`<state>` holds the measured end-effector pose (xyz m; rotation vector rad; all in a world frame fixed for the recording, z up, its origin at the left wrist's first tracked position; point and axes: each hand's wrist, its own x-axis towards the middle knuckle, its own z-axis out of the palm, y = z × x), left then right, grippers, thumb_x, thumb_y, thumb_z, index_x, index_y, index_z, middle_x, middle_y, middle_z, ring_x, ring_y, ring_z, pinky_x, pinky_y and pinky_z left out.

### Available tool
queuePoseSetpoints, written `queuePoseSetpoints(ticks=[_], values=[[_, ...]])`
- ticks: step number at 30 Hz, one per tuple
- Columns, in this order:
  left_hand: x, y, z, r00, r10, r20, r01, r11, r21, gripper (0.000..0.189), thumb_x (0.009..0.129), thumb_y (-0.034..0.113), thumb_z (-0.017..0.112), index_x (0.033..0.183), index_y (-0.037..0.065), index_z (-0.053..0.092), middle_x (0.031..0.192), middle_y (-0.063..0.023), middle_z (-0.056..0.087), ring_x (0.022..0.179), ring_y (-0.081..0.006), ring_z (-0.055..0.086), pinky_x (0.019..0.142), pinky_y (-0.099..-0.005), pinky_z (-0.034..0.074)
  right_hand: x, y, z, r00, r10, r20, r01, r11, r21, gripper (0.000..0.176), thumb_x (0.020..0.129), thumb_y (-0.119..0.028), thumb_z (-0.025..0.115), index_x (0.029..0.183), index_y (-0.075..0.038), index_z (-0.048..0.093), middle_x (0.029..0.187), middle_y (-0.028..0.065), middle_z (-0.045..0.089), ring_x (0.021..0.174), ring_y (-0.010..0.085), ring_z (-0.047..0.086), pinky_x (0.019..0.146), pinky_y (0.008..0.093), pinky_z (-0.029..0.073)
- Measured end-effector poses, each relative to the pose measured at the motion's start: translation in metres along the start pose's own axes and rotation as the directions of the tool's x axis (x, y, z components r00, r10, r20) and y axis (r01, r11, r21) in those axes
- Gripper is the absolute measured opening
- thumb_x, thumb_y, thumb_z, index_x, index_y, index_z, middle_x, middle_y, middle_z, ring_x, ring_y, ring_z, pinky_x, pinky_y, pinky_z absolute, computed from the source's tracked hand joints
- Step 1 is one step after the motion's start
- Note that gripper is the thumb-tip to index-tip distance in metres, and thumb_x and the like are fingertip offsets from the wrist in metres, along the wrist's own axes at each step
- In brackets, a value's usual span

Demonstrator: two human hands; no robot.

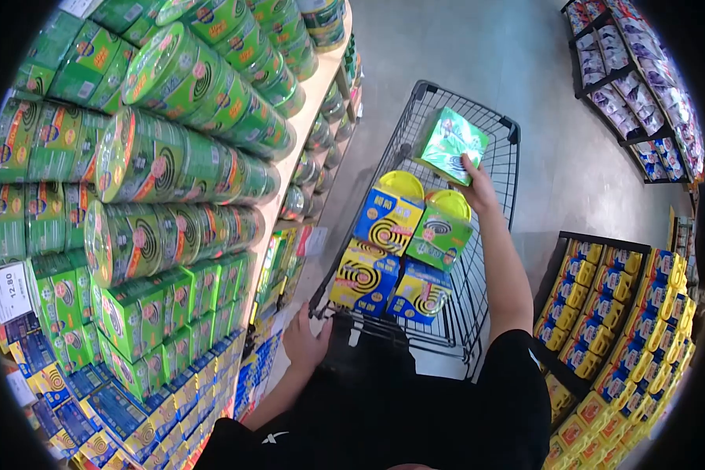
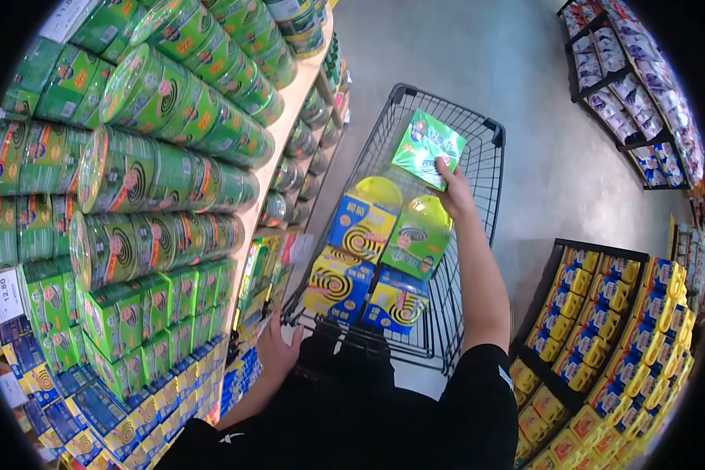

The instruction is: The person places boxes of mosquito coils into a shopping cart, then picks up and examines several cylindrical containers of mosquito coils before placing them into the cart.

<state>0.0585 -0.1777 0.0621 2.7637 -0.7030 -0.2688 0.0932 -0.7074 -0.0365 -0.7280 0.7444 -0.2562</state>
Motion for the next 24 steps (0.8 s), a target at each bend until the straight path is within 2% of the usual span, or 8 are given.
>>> queuePoseSetpoints(ticks=[2, 5, 10, 16, 17, 19, 21, 24], values=[[0.001, 0.000, 0.001, 1.000, -0.002, -0.012, 0.002, 1.000, -0.029, 0.067, 0.086, 0.039, 0.072, 0.136, 0.000, 0.050, 0.111, -0.0225, 0.065, 0.097, -0.0393, 0.065, 0.080, -0.0455, 0.053, -0.038, -0.012, 0.021, 0.998, -0.034, 0.056, 0.030, 0.997, 0.075, 0.043, 0.101, -0.021, 0.061, 0.136, -0.003, 0.044, 0.126, 0.0102, 0.060, 0.113, 0.0233, 0.061, 0.099, 0.0440, 0.050], [0.004, 0.003, -0.002, 1.000, -0.029, -0.004, 0.028, 0.997, -0.072, 0.065, 0.086, 0.039, 0.072, 0.134, -0.001, 0.052, 0.111, -0.0221, 0.066, 0.098, -0.0385, 0.066, 0.082, -0.0451, 0.053, -0.094, -0.014, 0.042, 0.997, -0.053, 0.047, 0.052, 0.998, 0.026, 0.040, 0.101, -0.018, 0.060, 0.135, -0.002, 0.045, 0.127, 0.0111, 0.060, 0.114, 0.0229, 0.061, 0.100, 0.0429, 0.050], [0.006, 0.008, -0.005, 0.998, -0.002, -0.066, -0.003, 0.997, -0.082, 0.062, 0.088, 0.039, 0.070, 0.135, 0.002, 0.052, 0.113, -0.0208, 0.066, 0.099, -0.0379, 0.066, 0.083, -0.0453, 0.053, -0.170, 0.034, 0.081, 0.997, -0.081, 0.009, 0.081, 0.987, -0.135, 0.055, 0.098, -0.024, 0.066, 0.141, -0.002, 0.040, 0.131, 0.0107, 0.057, 0.117, 0.0207, 0.058, 0.100, 0.0351, 0.047], [0.007, 0.007, -0.010, 0.989, -0.092, 0.116, 0.101, 0.992, -0.079, 0.067, 0.092, 0.045, 0.062, 0.142, 0.003, 0.044, 0.117, -0.0222, 0.064, 0.103, -0.0389, 0.064, 0.088, -0.0487, 0.050, -0.179, 0.098, 0.100, 0.990, -0.136, 0.042, 0.143, 0.938, -0.315, 0.081, 0.095, -0.030, 0.070, 0.153, 0.003, 0.024, 0.144, 0.0169, 0.045, 0.131, 0.0230, 0.045, 0.108, 0.0345, 0.039], [0.004, 0.004, -0.008, 0.994, -0.069, 0.085, 0.076, 0.993, -0.088, 0.067, 0.092, 0.046, 0.061, 0.142, 0.003, 0.044, 0.117, -0.0222, 0.064, 0.103, -0.0391, 0.063, 0.088, -0.0491, 0.050, -0.177, 0.105, 0.101, 0.986, -0.166, 0.037, 0.168, 0.919, -0.356, 0.085, 0.095, -0.031, 0.070, 0.154, 0.004, 0.021, 0.146, 0.0177, 0.042, 0.132, 0.0234, 0.044, 0.108, 0.0344, 0.039], [0.004, 0.000, -0.003, 1.000, -0.022, 0.018, 0.024, 0.994, -0.103, 0.068, 0.093, 0.047, 0.060, 0.142, 0.003, 0.043, 0.117, -0.0222, 0.063, 0.102, -0.0394, 0.063, 0.087, -0.0498, 0.049, -0.179, 0.108, 0.109, 0.981, -0.185, 0.051, 0.191, 0.915, -0.355, 0.088, 0.095, -0.030, 0.070, 0.156, 0.004, 0.017, 0.149, 0.0192, 0.038, 0.134, 0.0245, 0.042, 0.109, 0.0347, 0.038], [0.002, -0.003, -0.003, 0.999, -0.025, 0.046, 0.031, 0.992, -0.122, 0.068, 0.093, 0.048, 0.059, 0.142, 0.004, 0.043, 0.117, -0.0220, 0.063, 0.102, -0.0393, 0.063, 0.086, -0.0499, 0.050, -0.173, 0.118, 0.108, 0.977, -0.206, 0.049, 0.209, 0.902, -0.378, 0.087, 0.096, -0.029, 0.069, 0.157, 0.003, 0.016, 0.151, 0.0200, 0.035, 0.136, 0.0254, 0.040, 0.110, 0.0352, 0.038], [0.003, -0.002, -0.009, 0.995, -0.032, 0.098, 0.044, 0.991, -0.124, 0.069, 0.093, 0.049, 0.058, 0.142, 0.004, 0.043, 0.116, -0.0223, 0.063, 0.101, -0.0392, 0.063, 0.084, -0.0500, 0.050, -0.171, 0.133, 0.108, 0.971, -0.232, -0.053, 0.191, 0.894, -0.406, 0.083, 0.096, -0.027, 0.068, 0.157, 0.000, 0.018, 0.145, 0.0177, 0.042, 0.131, 0.0249, 0.045, 0.109, 0.0350, 0.039]])
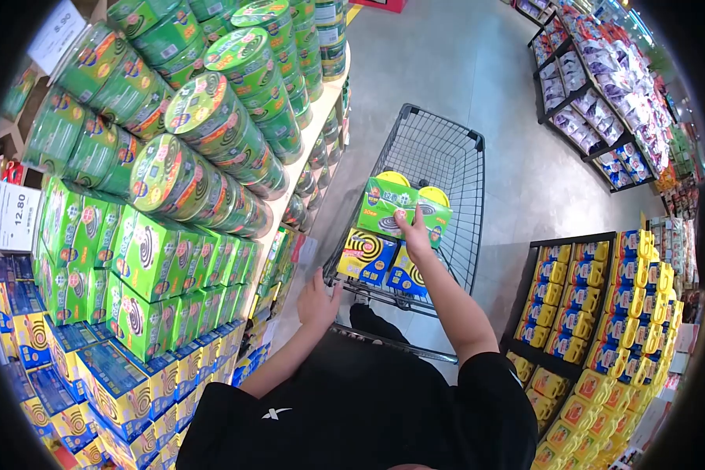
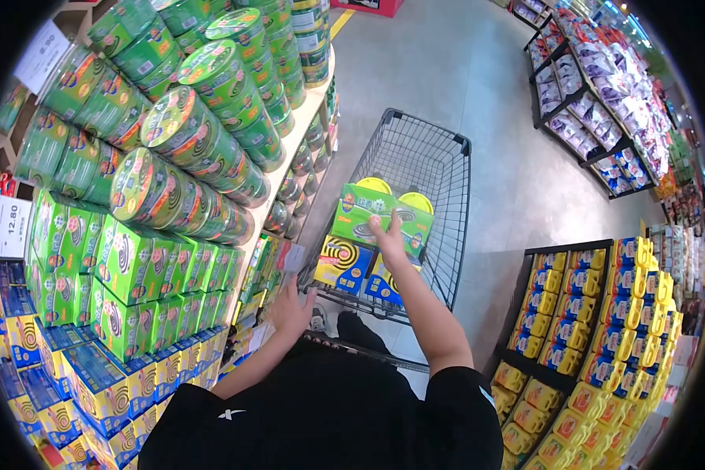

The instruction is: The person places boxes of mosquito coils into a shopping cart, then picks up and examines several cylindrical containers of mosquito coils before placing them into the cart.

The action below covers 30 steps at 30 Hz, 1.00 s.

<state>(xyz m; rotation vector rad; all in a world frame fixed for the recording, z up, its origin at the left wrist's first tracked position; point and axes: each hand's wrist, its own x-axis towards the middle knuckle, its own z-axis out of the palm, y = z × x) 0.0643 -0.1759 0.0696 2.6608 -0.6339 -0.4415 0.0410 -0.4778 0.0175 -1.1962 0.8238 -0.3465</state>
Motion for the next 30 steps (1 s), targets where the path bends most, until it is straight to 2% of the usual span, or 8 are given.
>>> queuePoseSetpoints(ticks=[9, 13, 16, 21, 24, 25, 27, 30], values=[[-0.006, -0.007, 0.012, 0.990, 0.068, -0.127, -0.070, 0.997, -0.013, 0.067, 0.093, 0.052, 0.057, 0.139, 0.004, 0.047, 0.112, -0.0213, 0.064, 0.099, -0.0392, 0.064, 0.082, -0.0501, 0.051, -0.026, -0.014, 0.013, 0.999, 0.033, 0.015, -0.034, 0.999, 0.016, 0.097, 0.095, -0.032, 0.071, 0.156, 0.006, 0.006, 0.150, 0.0182, 0.041, 0.135, 0.0253, 0.043, 0.111, 0.0358, 0.037], [-0.006, -0.005, 0.008, 0.998, 0.030, -0.058, -0.032, 0.999, -0.035, 0.067, 0.093, 0.052, 0.058, 0.139, 0.004, 0.048, 0.114, -0.0220, 0.064, 0.100, -0.0394, 0.065, 0.083, -0.0500, 0.052, -0.027, -0.019, 0.008, 0.996, 0.069, 0.051, -0.048, 0.942, -0.331, 0.103, 0.092, -0.045, 0.071, 0.155, 0.008, 0.009, 0.151, 0.0222, 0.039, 0.138, 0.0275, 0.042, 0.112, 0.0348, 0.035], [-0.006, -0.004, 0.006, 0.998, 0.027, -0.053, -0.029, 0.999, -0.033, 0.069, 0.093, 0.053, 0.058, 0.140, 0.005, 0.047, 0.114, -0.0218, 0.064, 0.099, -0.0394, 0.065, 0.083, -0.0498, 0.052, -0.029, -0.014, 0.008, 0.995, 0.071, -0.072, -0.096, 0.886, -0.454, 0.104, 0.090, -0.053, 0.069, 0.154, 0.008, 0.015, 0.150, 0.0230, 0.042, 0.137, 0.0286, 0.043, 0.111, 0.0353, 0.036], [-0.001, -0.019, 0.004, 0.995, -0.039, 0.089, 0.058, 0.971, -0.231, 0.072, 0.093, 0.052, 0.058, 0.144, 0.004, 0.043, 0.130, -0.0257, 0.059, 0.117, -0.0429, 0.059, 0.098, -0.0477, 0.047, -0.082, -0.015, 0.001, 0.927, -0.340, -0.159, 0.117, 0.664, -0.739, 0.074, 0.087, -0.040, 0.072, 0.138, 0.009, 0.047, 0.126, 0.0338, 0.057, 0.118, 0.0440, 0.057, 0.096, 0.0456, 0.048], [0.016, -0.059, 0.015, 0.970, 0.001, 0.244, 0.109, 0.892, -0.438, 0.073, 0.094, 0.048, 0.058, 0.148, 0.003, 0.037, 0.140, -0.0289, 0.052, 0.130, -0.0431, 0.050, 0.109, -0.0461, 0.039, -0.154, 0.012, -0.006, 0.864, -0.501, 0.052, 0.331, 0.486, -0.809, 0.055, 0.088, -0.031, 0.072, 0.129, 0.002, 0.055, 0.119, 0.0255, 0.062, 0.113, 0.0424, 0.059, 0.097, 0.0466, 0.047], [0.016, -0.072, 0.018, 0.961, 0.034, 0.273, 0.098, 0.885, -0.455, 0.072, 0.095, 0.047, 0.057, 0.148, 0.004, 0.036, 0.140, -0.0290, 0.052, 0.131, -0.0433, 0.050, 0.109, -0.0462, 0.039, -0.198, -0.004, 0.004, 0.926, -0.371, 0.064, 0.276, 0.553, -0.786, 0.049, 0.090, -0.030, 0.070, 0.126, 0.000, 0.057, 0.119, 0.0246, 0.063, 0.119, 0.0412, 0.056, 0.099, 0.0477, 0.045], [0.014, -0.099, 0.041, 0.942, 0.075, 0.328, 0.101, 0.867, -0.487, 0.069, 0.096, 0.044, 0.056, 0.148, 0.004, 0.035, 0.138, -0.0291, 0.053, 0.127, -0.0425, 0.053, 0.107, -0.0461, 0.041, -0.247, 0.010, 0.006, 0.935, -0.320, 0.156, 0.299, 0.469, -0.831, 0.038, 0.091, -0.030, 0.069, 0.117, -0.002, 0.064, 0.116, 0.0188, 0.065, 0.121, 0.0376, 0.056, 0.097, 0.0473, 0.046], [0.005, -0.116, 0.066, 0.913, 0.071, 0.402, 0.181, 0.812, -0.555, 0.061, 0.099, 0.034, 0.054, 0.148, 0.005, 0.035, 0.132, -0.0281, 0.057, 0.112, -0.0382, 0.064, 0.098, -0.0445, 0.049, -0.278, 0.041, 0.003, 0.882, -0.409, 0.235, 0.358, 0.255, -0.898, 0.030, 0.092, -0.030, 0.068, 0.107, -0.004, 0.069, 0.110, 0.0127, 0.068, 0.118, 0.0343, 0.059, 0.095, 0.0447, 0.047]])
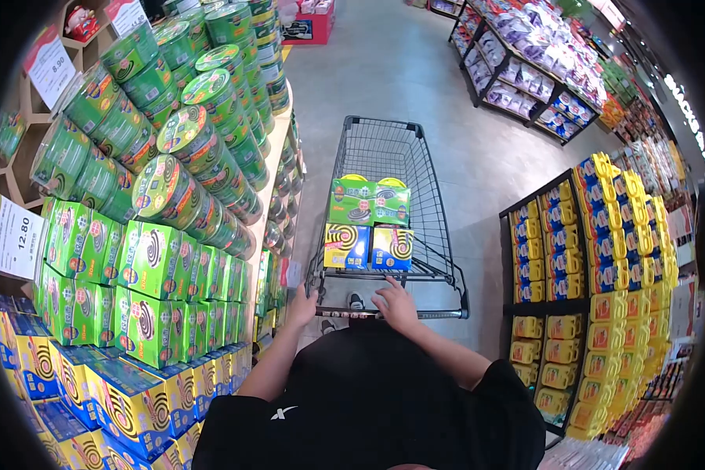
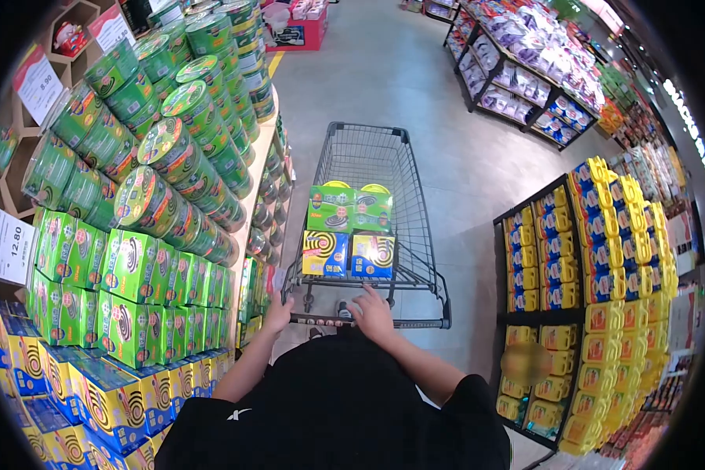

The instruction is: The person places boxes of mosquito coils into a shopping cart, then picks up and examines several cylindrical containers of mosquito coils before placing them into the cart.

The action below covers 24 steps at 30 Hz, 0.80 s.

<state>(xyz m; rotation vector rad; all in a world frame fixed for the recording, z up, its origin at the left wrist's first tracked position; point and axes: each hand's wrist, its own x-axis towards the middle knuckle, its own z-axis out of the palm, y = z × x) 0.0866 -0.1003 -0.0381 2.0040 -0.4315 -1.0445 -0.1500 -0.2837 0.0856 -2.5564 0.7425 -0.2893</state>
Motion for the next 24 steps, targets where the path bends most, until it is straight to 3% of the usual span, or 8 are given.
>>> queuePoseSetpoints(ticks=[2, 5, 8, 11, 15, 18, 21, 24], values=[[-0.021, 0.031, -0.001, 0.999, -0.051, 0.015, 0.053, 0.990, -0.130, 0.055, 0.101, 0.026, 0.053, 0.148, 0.004, 0.036, 0.125, -0.0261, 0.061, 0.098, -0.0333, 0.071, 0.088, -0.0422, 0.054, -0.011, -0.002, 0.009, 0.993, -0.075, -0.088, 0.065, 0.992, -0.105, 0.022, 0.091, -0.028, 0.068, 0.094, -0.007, 0.071, 0.102, 0.0079, 0.069, 0.109, 0.0284, 0.063, 0.090, 0.0434, 0.049], [-0.023, 0.031, 0.003, 1.000, 0.011, -0.011, -0.013, 0.978, -0.209, 0.050, 0.102, 0.016, 0.051, 0.146, 0.002, 0.035, 0.113, -0.0211, 0.064, 0.082, -0.0260, 0.073, 0.076, -0.0383, 0.057, -0.017, -0.002, 0.020, 0.978, -0.127, -0.164, 0.099, 0.981, -0.169, 0.020, 0.089, -0.027, 0.069, 0.082, -0.008, 0.069, 0.089, 0.0071, 0.068, 0.097, 0.0254, 0.064, 0.079, 0.0407, 0.051], [-0.018, 0.017, 0.013, 0.997, 0.072, -0.010, -0.072, 0.957, -0.282, 0.048, 0.101, 0.014, 0.051, 0.144, 0.000, 0.034, 0.110, -0.0191, 0.064, 0.081, -0.0256, 0.073, 0.074, -0.0369, 0.057, -0.020, 0.006, 0.017, 0.978, -0.141, -0.155, 0.111, 0.976, -0.190, 0.026, 0.088, -0.026, 0.069, 0.069, -0.010, 0.063, 0.074, 0.0059, 0.065, 0.080, 0.0242, 0.063, 0.066, 0.0388, 0.050], [-0.026, 0.023, 0.022, 0.993, 0.116, -0.001, -0.114, 0.976, -0.184, 0.048, 0.102, 0.015, 0.050, 0.143, -0.002, 0.033, 0.113, -0.0240, 0.063, 0.087, -0.0317, 0.072, 0.079, -0.0420, 0.055, -0.025, 0.019, 0.017, 0.976, -0.155, -0.155, 0.115, 0.963, -0.243, 0.035, 0.088, -0.026, 0.068, 0.059, -0.012, 0.057, 0.062, 0.0049, 0.059, 0.064, 0.0248, 0.058, 0.057, 0.0407, 0.048], [-0.005, -0.010, 0.046, 0.974, 0.226, -0.018, -0.226, 0.974, -0.011, 0.047, 0.102, 0.017, 0.047, 0.141, -0.004, 0.034, 0.114, -0.0341, 0.060, 0.104, -0.0494, 0.062, 0.093, -0.0504, 0.047, -0.029, 0.032, 0.011, 0.977, -0.119, -0.176, 0.067, 0.960, -0.274, 0.032, 0.086, -0.024, 0.068, 0.058, -0.012, 0.057, 0.059, 0.0054, 0.056, 0.064, 0.0253, 0.059, 0.057, 0.0408, 0.047], [-0.033, 0.036, 0.044, 0.986, 0.152, 0.067, -0.160, 0.978, 0.134, 0.051, 0.102, 0.020, 0.047, 0.144, -0.004, 0.030, 0.116, -0.0352, 0.060, 0.102, -0.0496, 0.063, 0.093, -0.0496, 0.048, -0.032, 0.051, 0.008, 0.978, -0.111, -0.175, 0.053, 0.952, -0.303, 0.032, 0.086, -0.024, 0.067, 0.058, -0.012, 0.057, 0.059, 0.0059, 0.056, 0.064, 0.0258, 0.059, 0.058, 0.0407, 0.048], [-0.042, 0.049, 0.062, 0.985, 0.121, 0.123, -0.136, 0.984, 0.119, 0.060, 0.102, 0.023, 0.047, 0.149, -0.003, 0.021, 0.119, -0.0363, 0.059, 0.101, -0.0500, 0.063, 0.092, -0.0512, 0.048, -0.034, 0.072, -0.011, 0.983, -0.128, -0.131, 0.082, 0.947, -0.310, 0.029, 0.088, -0.024, 0.063, 0.062, -0.012, 0.058, 0.061, 0.0065, 0.058, 0.065, 0.0259, 0.059, 0.059, 0.0397, 0.049], [-0.044, 0.037, 0.096, 0.952, 0.223, 0.212, -0.249, 0.962, 0.109, 0.071, 0.102, 0.028, 0.051, 0.153, -0.001, 0.011, 0.121, -0.0323, 0.061, 0.099, -0.0422, 0.066, 0.088, -0.0472, 0.051, -0.044, 0.099, -0.036, 0.996, -0.075, -0.056, 0.048, 0.925, -0.376, 0.021, 0.089, -0.025, 0.061, 0.073, -0.011, 0.062, 0.076, 0.0079, 0.061, 0.078, 0.0273, 0.060, 0.070, 0.0411, 0.049]])
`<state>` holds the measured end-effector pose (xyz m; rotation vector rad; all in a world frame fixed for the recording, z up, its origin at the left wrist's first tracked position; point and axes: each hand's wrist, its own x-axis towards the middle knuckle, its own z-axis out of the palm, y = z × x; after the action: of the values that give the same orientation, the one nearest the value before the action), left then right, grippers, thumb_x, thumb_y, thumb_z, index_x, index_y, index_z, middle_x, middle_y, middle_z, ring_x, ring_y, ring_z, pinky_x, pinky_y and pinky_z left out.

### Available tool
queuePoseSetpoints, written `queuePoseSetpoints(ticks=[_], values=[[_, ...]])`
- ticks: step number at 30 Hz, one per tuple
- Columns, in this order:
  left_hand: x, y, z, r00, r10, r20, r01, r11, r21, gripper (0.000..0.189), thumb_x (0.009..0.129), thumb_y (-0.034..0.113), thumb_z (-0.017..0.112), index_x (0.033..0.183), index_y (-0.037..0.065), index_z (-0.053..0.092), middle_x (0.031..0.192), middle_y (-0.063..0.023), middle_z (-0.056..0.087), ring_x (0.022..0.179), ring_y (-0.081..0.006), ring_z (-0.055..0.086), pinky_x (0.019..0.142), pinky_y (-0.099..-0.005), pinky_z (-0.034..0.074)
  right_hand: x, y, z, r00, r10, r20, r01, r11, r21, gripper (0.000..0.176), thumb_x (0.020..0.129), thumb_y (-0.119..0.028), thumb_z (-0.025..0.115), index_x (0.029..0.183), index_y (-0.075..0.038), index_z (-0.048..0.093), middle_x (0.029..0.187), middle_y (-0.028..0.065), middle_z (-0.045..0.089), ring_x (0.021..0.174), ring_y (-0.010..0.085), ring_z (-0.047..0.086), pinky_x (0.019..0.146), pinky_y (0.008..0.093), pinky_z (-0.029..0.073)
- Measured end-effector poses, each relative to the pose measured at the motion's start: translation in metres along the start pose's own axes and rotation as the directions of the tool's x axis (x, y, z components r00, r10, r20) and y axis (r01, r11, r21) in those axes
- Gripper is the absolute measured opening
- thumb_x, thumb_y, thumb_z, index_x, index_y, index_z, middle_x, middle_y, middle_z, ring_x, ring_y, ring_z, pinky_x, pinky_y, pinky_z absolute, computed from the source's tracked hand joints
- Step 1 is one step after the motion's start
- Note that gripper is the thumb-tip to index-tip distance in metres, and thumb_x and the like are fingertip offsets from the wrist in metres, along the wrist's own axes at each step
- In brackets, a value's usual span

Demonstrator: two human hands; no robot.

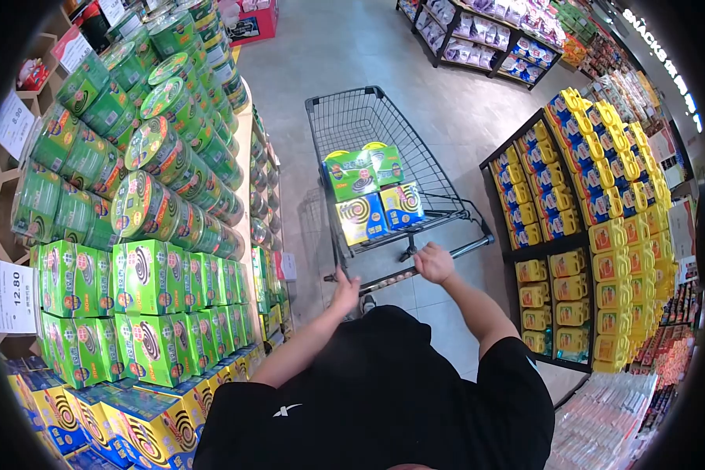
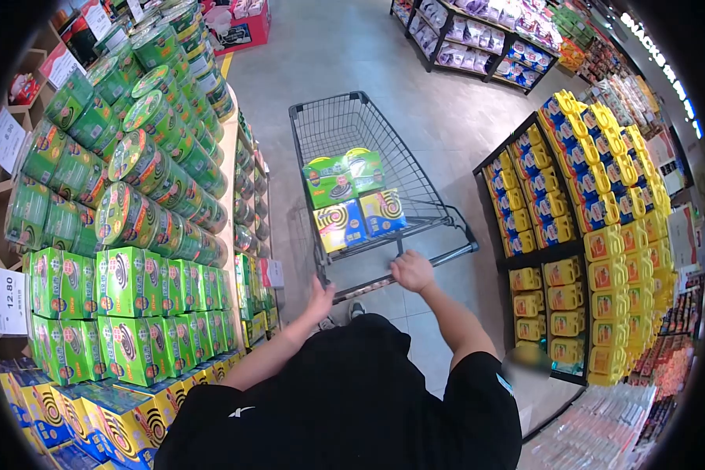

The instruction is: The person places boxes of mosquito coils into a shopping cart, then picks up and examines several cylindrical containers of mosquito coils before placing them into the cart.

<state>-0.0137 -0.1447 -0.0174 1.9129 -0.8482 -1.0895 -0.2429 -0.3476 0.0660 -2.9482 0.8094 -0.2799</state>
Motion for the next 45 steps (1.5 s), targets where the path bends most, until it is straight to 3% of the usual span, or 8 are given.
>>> queuePoseSetpoints(ticks=[2, 5, 8, 10, 12, 21, 30, 45], values=[[0.002, 0.006, 0.008, 0.972, -0.044, 0.230, 0.077, 0.988, -0.135, 0.078, 0.102, 0.031, 0.055, 0.155, 0.000, 0.007, 0.121, -0.0281, 0.063, 0.100, -0.0355, 0.067, 0.086, -0.0440, 0.052, -0.004, 0.022, -0.008, 0.996, 0.039, 0.077, -0.033, 0.997, -0.074, 0.017, 0.090, -0.025, 0.061, 0.083, -0.010, 0.064, 0.091, 0.0091, 0.065, 0.090, 0.0288, 0.060, 0.081, 0.0428, 0.050], [-0.003, 0.010, -0.008, 0.852, -0.099, 0.515, 0.241, 0.946, -0.216, 0.088, 0.099, 0.033, 0.061, 0.157, 0.002, 0.003, 0.121, -0.0216, 0.065, 0.100, -0.0253, 0.066, 0.086, -0.0391, 0.053, -0.015, 0.017, -0.029, 0.925, 0.268, -0.269, -0.317, 0.935, -0.159, 0.032, 0.087, -0.022, 0.064, 0.115, -0.007, 0.063, 0.111, 0.0151, 0.061, 0.103, 0.0318, 0.058, 0.092, 0.0440, 0.046], [-0.013, 0.009, -0.047, 0.875, -0.152, 0.460, 0.295, 0.920, -0.259, 0.087, 0.097, 0.032, 0.065, 0.158, 0.004, 0.010, 0.122, -0.0180, 0.065, 0.098, -0.0210, 0.065, 0.087, -0.0356, 0.053, -0.034, 0.006, -0.001, 0.594, 0.567, -0.571, -0.710, 0.703, -0.041, 0.065, 0.087, -0.019, 0.068, 0.144, -0.003, 0.041, 0.123, 0.0195, 0.056, 0.104, 0.0294, 0.061, 0.090, 0.0393, 0.048], [-0.013, -0.018, -0.065, 0.903, -0.193, 0.383, 0.316, 0.904, -0.289, 0.081, 0.098, 0.032, 0.064, 0.158, 0.004, 0.017, 0.123, -0.0175, 0.064, 0.098, -0.0210, 0.065, 0.087, -0.0346, 0.052, -0.044, 0.000, 0.042, 0.169, 0.982, -0.089, -0.692, 0.183, 0.699, 0.074, 0.088, -0.017, 0.069, 0.148, -0.001, 0.030, 0.124, 0.0190, 0.055, 0.096, 0.0269, 0.064, 0.081, 0.0379, 0.051], [-0.021, -0.023, -0.086, 0.888, -0.282, 0.363, 0.380, 0.895, -0.235, 0.077, 0.098, 0.034, 0.063, 0.158, 0.010, 0.021, 0.129, -0.0185, 0.060, 0.106, -0.0251, 0.064, 0.089, -0.0378, 0.051, -0.026, -0.030, 0.030, -0.001, 0.885, 0.466, -0.468, -0.412, 0.782, 0.080, 0.091, -0.017, 0.068, 0.152, -0.001, 0.019, 0.123, 0.0184, 0.054, 0.079, 0.0230, 0.066, 0.061, 0.0362, 0.054], [-0.030, -0.048, -0.096, 0.864, -0.441, 0.243, 0.497, 0.822, -0.277, 0.069, 0.098, 0.032, 0.062, 0.154, 0.009, 0.030, 0.120, -0.0145, 0.064, 0.096, -0.0206, 0.067, 0.079, -0.0362, 0.052, -0.006, 0.018, 0.050, -0.042, 0.997, 0.060, -0.591, -0.073, 0.803, 0.062, 0.087, -0.008, 0.063, 0.141, -0.001, 0.033, 0.096, 0.0233, 0.064, 0.058, 0.0285, 0.066, 0.050, 0.0392, 0.054], [-0.024, -0.052, -0.109, 0.903, -0.395, 0.169, 0.429, 0.812, -0.394, 0.064, 0.094, 0.024, 0.062, 0.149, 0.007, 0.035, 0.113, -0.0138, 0.065, 0.086, -0.0195, 0.068, 0.067, -0.0322, 0.051, -0.037, 0.086, 0.045, 0.048, 0.998, 0.043, -0.589, -0.006, 0.808, 0.057, 0.084, -0.003, 0.060, 0.137, -0.006, 0.039, 0.076, 0.0099, 0.058, 0.051, 0.0179, 0.057, 0.046, 0.0334, 0.049], [0.062, -0.030, -0.104, 0.894, -0.447, -0.028, 0.415, 0.849, -0.326, 0.073, 0.092, 0.019, 0.064, 0.152, 0.001, 0.027, 0.109, -0.0167, 0.066, 0.082, -0.0200, 0.067, 0.067, -0.0319, 0.053, -0.110, 0.244, 0.006, 0.237, 0.970, 0.063, -0.875, 0.185, 0.448, 0.066, 0.083, -0.010, 0.062, 0.145, -0.009, 0.041, 0.083, 0.0172, 0.064, 0.051, 0.0227, 0.060, 0.050, 0.0377, 0.051]])
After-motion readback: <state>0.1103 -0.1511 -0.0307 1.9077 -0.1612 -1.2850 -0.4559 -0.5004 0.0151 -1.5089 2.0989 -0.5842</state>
